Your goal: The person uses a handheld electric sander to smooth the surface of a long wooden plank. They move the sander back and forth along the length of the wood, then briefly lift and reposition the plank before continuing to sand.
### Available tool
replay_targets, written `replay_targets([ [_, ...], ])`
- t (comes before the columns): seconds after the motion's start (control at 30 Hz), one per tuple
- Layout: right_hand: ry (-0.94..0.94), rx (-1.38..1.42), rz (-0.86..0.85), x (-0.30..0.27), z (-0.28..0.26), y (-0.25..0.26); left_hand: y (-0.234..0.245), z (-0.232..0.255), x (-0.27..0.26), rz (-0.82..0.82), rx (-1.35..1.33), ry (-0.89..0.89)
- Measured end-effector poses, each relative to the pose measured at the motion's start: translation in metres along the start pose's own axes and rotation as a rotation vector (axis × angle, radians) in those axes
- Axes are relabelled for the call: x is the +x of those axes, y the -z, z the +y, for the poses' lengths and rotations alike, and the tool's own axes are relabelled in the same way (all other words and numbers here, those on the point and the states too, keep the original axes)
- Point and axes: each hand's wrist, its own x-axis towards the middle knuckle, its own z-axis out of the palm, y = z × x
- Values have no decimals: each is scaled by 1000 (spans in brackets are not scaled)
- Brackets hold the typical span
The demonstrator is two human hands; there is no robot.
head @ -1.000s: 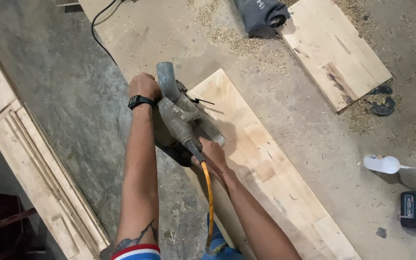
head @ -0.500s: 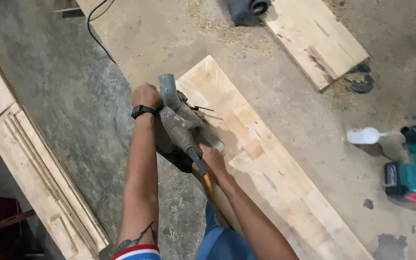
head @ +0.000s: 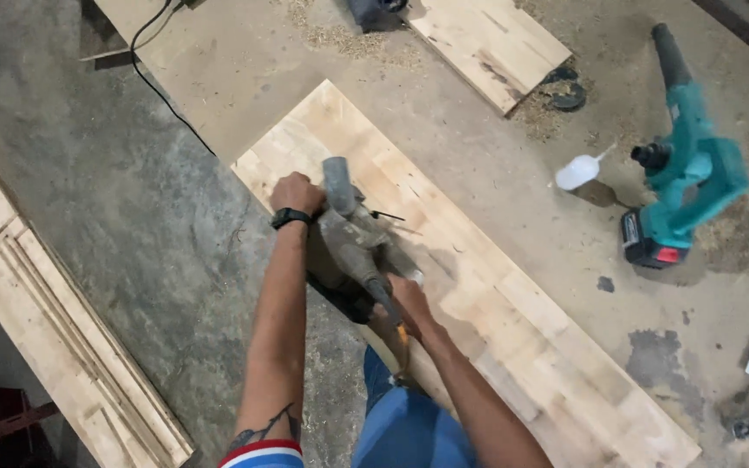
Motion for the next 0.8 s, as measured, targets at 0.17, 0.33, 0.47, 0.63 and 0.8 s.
replay_targets([
  [0.17, -29, 63, 40, -19, 17, 25, 11, 50, -37, -54, -26, -13],
  [0.33, -213, 234, 44, -45, -44, 76, -14, 81, -6, -60, -19, -89],
  [0.47, -292, 364, 90, -29, -56, 98, -15, 112, 13, -37, 6, -131],
  [0.63, -322, 371, 103, -7, -27, 123, -25, 148, 29, -6, -5, -173],
  [0.8, -337, 379, 147, -8, 6, 151, -43, 188, 26, 36, -55, -212],
])
